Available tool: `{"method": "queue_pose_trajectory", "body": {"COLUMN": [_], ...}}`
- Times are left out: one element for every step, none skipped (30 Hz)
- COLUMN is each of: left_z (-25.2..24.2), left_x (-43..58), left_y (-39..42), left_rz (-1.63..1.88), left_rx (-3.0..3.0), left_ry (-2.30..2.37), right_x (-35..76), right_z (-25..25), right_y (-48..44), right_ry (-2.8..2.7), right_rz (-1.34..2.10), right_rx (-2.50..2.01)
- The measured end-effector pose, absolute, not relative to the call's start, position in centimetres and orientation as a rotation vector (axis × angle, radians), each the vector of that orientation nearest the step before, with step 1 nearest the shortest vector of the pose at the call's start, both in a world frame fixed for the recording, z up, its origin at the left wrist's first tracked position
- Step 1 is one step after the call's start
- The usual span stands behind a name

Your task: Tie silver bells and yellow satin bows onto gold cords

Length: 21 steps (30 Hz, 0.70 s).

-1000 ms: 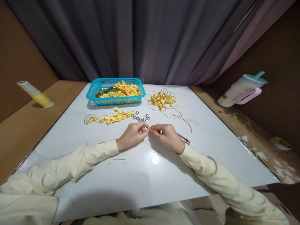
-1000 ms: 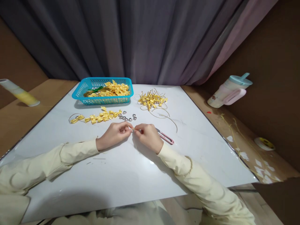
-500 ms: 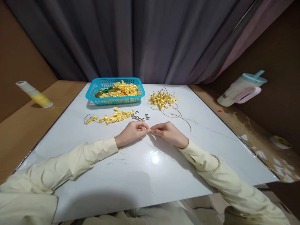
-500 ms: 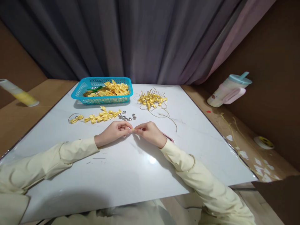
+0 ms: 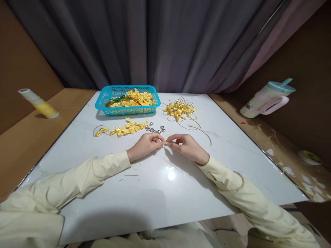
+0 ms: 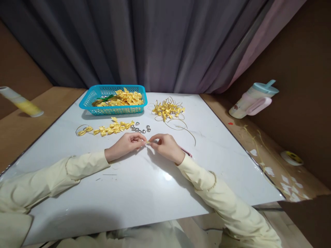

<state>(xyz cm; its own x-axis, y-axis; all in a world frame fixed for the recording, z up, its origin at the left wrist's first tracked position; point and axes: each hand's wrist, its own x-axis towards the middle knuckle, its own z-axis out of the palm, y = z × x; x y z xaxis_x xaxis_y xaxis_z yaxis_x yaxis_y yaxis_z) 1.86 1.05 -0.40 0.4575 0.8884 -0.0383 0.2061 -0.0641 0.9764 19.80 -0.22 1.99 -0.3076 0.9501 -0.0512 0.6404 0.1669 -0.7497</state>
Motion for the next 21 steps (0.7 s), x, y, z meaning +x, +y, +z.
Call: {"method": "queue_pose_trajectory", "body": {"left_z": [-0.4, -0.5, -0.5, -0.5, -0.6, -0.6, -0.6, -0.6, -0.5, -0.5, -0.5, -0.5, -0.4, -0.4, -0.4, -0.3, -0.3, -0.2, -0.2, -0.2, -0.2], "left_x": [1.9, 1.9, 1.9, 1.9, 2.0, 2.0, 2.0, 2.0, 2.0, 2.0, 2.0, 2.0, 2.0, 2.0, 2.1, 2.1, 2.1, 2.2, 2.2, 2.2, 2.2], "left_y": [1.1, 1.1, 1.2, 1.2, 1.2, 1.2, 1.2, 1.2, 1.2, 1.2, 1.2, 1.2, 1.2, 1.2, 1.2, 1.2, 1.2, 1.2, 1.2, 1.2, 1.2], "left_rz": [0.750, 0.756, 0.759, 0.761, 0.761, 0.760, 0.760, 0.761, 0.760, 0.760, 0.758, 0.755, 0.753, 0.752, 0.753, 0.754, 0.755, 0.754, 0.751, 0.749, 0.746], "left_rx": [1.557, 1.555, 1.555, 1.555, 1.553, 1.548, 1.540, 1.528, 1.515, 1.503, 1.491, 1.483, 1.476, 1.472, 1.469, 1.466, 1.462, 1.460, 1.458, 1.457, 1.456], "left_ry": [0.994, 1.002, 1.007, 1.012, 1.016, 1.018, 1.020, 1.022, 1.022, 1.017, 1.012, 1.008, 1.008, 1.012, 1.021, 1.030, 1.037, 1.039, 1.037, 1.032, 1.028], "right_x": [19.8, 19.8, 19.7, 19.6, 19.6, 19.5, 19.4, 19.3, 19.3, 19.2, 19.1, 19.1, 19.1, 19.0, 19.0, 19.0, 19.0, 19.0, 18.9, 18.9, 18.9], "right_z": [1.8, 1.7, 1.6, 1.5, 1.4, 1.3, 1.2, 1.1, 1.0, 0.9, 0.8, 0.6, 0.5, 0.4, 0.3, 0.3, 0.2, 0.2, 0.2, 0.3, 0.3], "right_y": [-0.3, -0.5, -0.7, -0.9, -1.2, -1.4, -1.6, -1.8, -1.9, -2.0, -2.0, -2.0, -2.0, -1.9, -1.9, -1.8, -1.8, -1.8, -1.8, -1.8, -1.9], "right_ry": [-2.023, -2.035, -2.053, -2.076, -2.101, -2.127, -2.152, -2.179, -2.206, -2.230, -2.247, -2.259, -2.264, -2.266, -2.266, -2.268, -2.271, -2.275, -2.278, -2.284, -2.289], "right_rz": [0.839, 0.715, 0.595, 0.487, 0.395, 0.323, 0.270, 0.234, 0.204, 0.174, 0.140, 0.106, 0.074, 0.047, 0.027, 0.017, 0.012, 0.010, 0.009, 0.009, 0.009], "right_rx": [-1.467, -1.417, -1.360, -1.304, -1.256, -1.221, -1.199, -1.189, -1.187, -1.194, -1.207, -1.224, -1.244, -1.263, -1.277, -1.285, -1.288, -1.292, -1.296, -1.300, -1.305]}}
